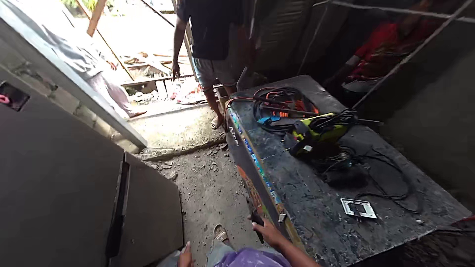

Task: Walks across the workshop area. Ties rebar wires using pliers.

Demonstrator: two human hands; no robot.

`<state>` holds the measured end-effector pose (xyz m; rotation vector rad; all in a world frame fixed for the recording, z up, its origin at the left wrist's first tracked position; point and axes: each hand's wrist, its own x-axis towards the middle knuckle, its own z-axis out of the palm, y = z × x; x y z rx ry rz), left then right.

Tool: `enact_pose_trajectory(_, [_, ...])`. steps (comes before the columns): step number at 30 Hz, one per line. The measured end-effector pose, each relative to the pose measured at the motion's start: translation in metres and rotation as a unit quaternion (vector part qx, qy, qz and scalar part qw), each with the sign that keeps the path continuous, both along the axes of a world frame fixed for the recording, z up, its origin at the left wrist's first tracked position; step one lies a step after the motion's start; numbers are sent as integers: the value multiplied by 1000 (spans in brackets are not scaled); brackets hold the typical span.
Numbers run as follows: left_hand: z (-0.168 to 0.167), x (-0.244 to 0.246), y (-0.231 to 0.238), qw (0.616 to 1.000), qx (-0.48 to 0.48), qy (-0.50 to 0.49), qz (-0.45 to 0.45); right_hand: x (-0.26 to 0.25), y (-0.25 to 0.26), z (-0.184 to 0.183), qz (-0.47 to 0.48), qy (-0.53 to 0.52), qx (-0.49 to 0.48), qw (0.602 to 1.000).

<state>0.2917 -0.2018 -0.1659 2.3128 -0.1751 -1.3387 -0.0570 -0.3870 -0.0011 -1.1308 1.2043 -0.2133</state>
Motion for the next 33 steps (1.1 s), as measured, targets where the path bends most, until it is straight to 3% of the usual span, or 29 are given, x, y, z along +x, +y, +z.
enact_pose_trajectory(6, [17,72,-120,997,-14,14,-69,60,-58,30,-16,50,17,998])
enact_pose_trajectory(11, [39,66,-217,994,-78,70,-42,89,-113,29,-43,100,42,993])
enact_pose_trajectory(15, [64,53,-282,977,-88,179,-69,117,-149,18,-151,35,121,980])
enact_pose_trajectory(19, [78,87,-373,954,-80,250,-145,161,-213,-6,-254,-26,197,947])
enact_pose_trajectory(21, [68,115,-419,960,-94,200,-169,181,-257,-19,-262,-47,212,941])
enact_pose_trajectory(24, [45,173,-460,977,-75,45,-195,211,-327,-30,-242,-57,226,942])
enact_pose_trajectory(27, [45,225,-484,978,-13,-74,-196,235,-395,-10,-226,-45,229,946])
enact_pose_trajectory(30, [42,266,-506,983,25,-116,-140,250,-462,9,-164,-91,250,950])
enact_pose_trajectory(33, [43,293,-513,987,36,-91,-129,268,-518,37,-88,-156,229,957])
